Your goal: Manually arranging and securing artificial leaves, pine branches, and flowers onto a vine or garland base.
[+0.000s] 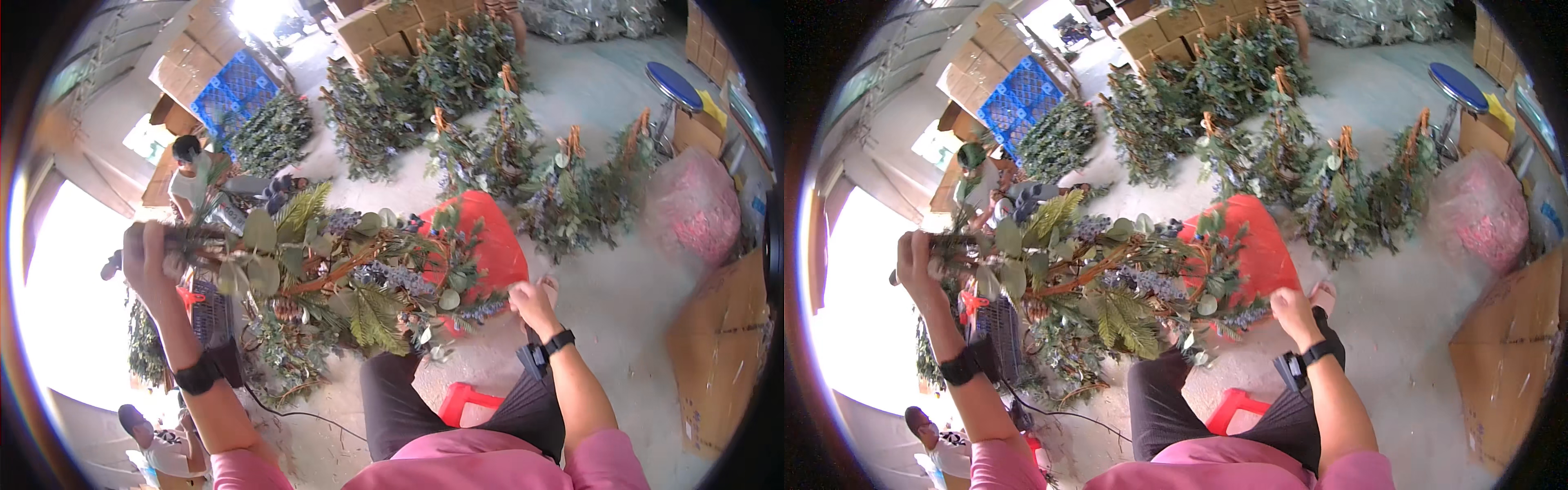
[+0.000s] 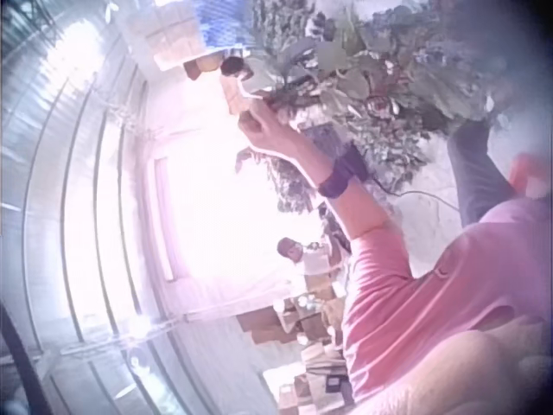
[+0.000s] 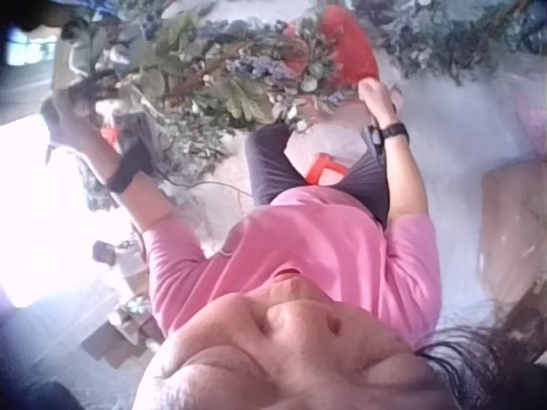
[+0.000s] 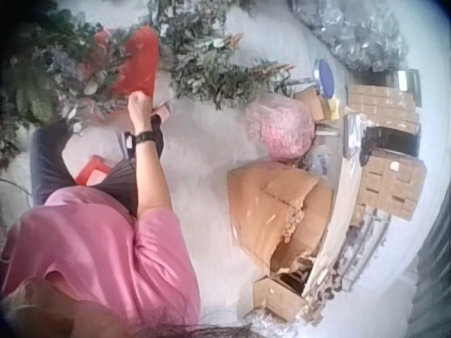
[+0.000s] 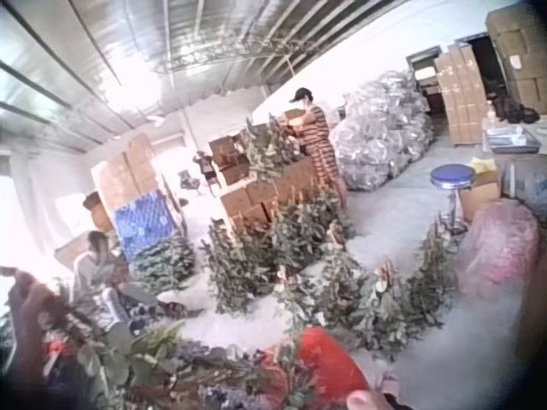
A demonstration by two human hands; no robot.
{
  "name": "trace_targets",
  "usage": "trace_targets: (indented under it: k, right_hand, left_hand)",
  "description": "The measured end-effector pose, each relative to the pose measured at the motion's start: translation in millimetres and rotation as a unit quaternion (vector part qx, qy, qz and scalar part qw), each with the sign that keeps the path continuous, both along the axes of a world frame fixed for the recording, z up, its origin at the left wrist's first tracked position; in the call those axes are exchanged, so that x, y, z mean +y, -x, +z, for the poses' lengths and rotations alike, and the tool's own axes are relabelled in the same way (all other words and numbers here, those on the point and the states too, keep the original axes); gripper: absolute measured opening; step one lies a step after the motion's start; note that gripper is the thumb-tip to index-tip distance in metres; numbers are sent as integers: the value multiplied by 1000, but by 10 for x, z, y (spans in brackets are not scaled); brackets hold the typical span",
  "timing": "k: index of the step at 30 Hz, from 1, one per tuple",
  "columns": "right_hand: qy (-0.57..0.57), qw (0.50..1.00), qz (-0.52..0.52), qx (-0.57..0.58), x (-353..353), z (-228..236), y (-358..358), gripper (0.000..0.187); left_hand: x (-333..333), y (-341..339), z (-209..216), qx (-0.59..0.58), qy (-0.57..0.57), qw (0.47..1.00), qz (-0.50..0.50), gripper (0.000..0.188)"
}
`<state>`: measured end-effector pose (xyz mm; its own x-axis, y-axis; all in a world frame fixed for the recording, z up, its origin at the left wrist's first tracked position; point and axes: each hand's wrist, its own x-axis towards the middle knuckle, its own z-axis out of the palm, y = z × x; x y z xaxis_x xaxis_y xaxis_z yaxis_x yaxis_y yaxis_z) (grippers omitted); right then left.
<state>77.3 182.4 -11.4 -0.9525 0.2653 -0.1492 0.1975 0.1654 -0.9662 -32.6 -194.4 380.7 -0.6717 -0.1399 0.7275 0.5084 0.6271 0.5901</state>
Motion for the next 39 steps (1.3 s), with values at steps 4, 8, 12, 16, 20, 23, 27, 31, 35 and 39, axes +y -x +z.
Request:
trace_targets:
  k: [4,8,12,16,20,23,27,31,35,39]
  right_hand:
    - [100,993,20,-57,-79,60,-99,18]
    - [86,991,11,-104,-108,119,-162,17]
    - [88,991,40,-95,-130,144,-192,16]
    - [96,992,32,-81,10,153,-246,16]
    - [111,991,-28,-71,92,228,-259,19]
    - [120,991,-38,-51,105,293,-280,19]
    - [145,989,-25,-30,27,318,-308,15]
    - [176,984,-5,-20,45,341,-322,7]
    - [152,988,0,-34,-36,550,-174,9]
    - [108,994,11,-30,-56,602,-79,13]
  left_hand:
    - [179,159,376,-107,55,993,5,33]
    - [423,414,458,-117,100,988,14,34]
    - [693,500,526,-52,93,994,-22,31]
    - [992,396,738,-7,106,992,-63,26]
    - [988,382,972,-44,145,963,-221,26]
    - [847,513,881,-136,187,917,-326,29]
    - [718,608,548,-204,24,876,-436,34]
    - [691,627,483,-195,31,892,-408,37]
    - [618,631,433,-182,3,892,-414,37]
    - [660,562,421,-189,-13,871,-453,38]
